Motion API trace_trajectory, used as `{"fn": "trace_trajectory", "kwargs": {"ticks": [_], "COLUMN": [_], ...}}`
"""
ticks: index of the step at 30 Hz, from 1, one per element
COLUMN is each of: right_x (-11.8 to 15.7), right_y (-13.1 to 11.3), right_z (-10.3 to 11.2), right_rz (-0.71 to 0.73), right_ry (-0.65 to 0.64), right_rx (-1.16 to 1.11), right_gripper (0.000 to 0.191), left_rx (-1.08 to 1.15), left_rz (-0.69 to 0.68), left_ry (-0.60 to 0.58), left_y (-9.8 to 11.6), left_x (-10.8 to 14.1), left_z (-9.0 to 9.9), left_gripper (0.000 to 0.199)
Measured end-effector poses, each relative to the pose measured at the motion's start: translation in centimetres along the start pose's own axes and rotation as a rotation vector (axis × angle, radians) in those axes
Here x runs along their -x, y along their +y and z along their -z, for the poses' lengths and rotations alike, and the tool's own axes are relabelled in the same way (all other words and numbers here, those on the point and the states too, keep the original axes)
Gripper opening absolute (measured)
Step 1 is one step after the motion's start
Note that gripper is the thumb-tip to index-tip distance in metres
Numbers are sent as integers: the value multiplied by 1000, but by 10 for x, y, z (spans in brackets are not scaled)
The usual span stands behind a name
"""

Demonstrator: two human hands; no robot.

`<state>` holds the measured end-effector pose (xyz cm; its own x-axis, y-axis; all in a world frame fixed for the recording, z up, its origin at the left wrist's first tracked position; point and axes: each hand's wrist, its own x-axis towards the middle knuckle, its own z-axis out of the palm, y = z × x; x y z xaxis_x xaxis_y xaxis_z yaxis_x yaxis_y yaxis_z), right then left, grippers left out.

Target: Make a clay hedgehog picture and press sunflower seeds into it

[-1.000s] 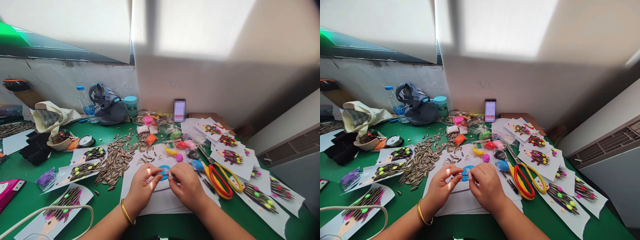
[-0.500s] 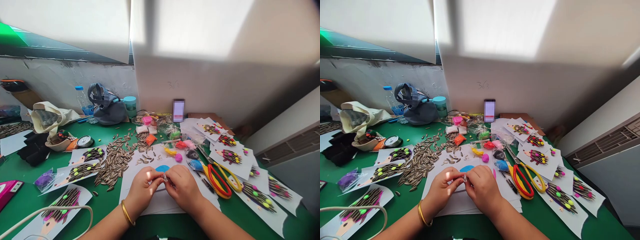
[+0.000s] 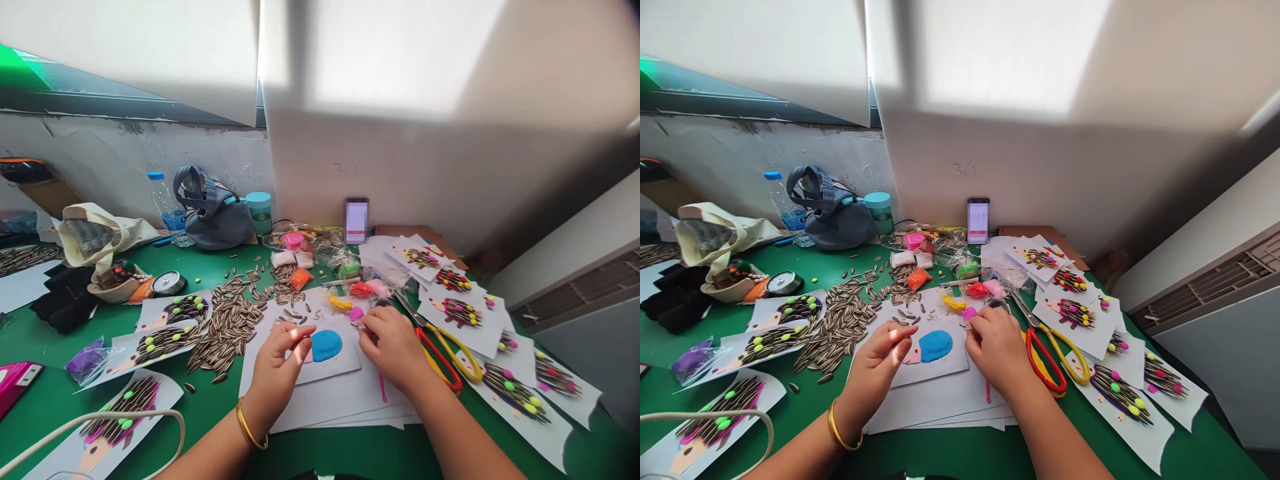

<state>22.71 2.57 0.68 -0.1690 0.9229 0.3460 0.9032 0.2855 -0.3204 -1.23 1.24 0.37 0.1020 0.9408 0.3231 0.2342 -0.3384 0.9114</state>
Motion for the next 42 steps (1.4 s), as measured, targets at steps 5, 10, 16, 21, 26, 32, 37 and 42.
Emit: {"fn": "trace_trajectory", "kwargs": {"ticks": [5, 10, 16, 21, 26, 32, 37, 42], "right_x": [-2, -9, -6, -1, 1, 14, 19, 19], "right_y": [13, 19, 13, 10, 3, -36, -49, -47], "right_z": [-8, -10, -6, 0, -1, -7, -11, -7], "right_rz": [-25, -83, -29, 19, 109, 430, 466, 437], "right_ry": [-58, -7, -66, -63, 93, 119, 149, 194], "right_rx": [234, 336, 242, 143, 17, -377, -455, -432], "right_gripper": [18, 18, 18, 24, 13, 33, 24, 22], "left_rx": [152, 276, 240, 306, 315, 176, 171, 267], "left_rz": [154, 323, 355, 376, 389, 335, 320, 329], "left_ry": [-52, -87, -118, -50, -110, -221, -292, -369], "left_y": [3, 5, 5, 7, 1, -1, 5, 8], "left_x": [1, -1, -1, -3, -2, 4, 5, 4], "left_z": [-5, -4, -3, -9, -8, -7, -11, -11], "left_gripper": [19, 17, 25, 31, 37, 46, 44, 48]}}
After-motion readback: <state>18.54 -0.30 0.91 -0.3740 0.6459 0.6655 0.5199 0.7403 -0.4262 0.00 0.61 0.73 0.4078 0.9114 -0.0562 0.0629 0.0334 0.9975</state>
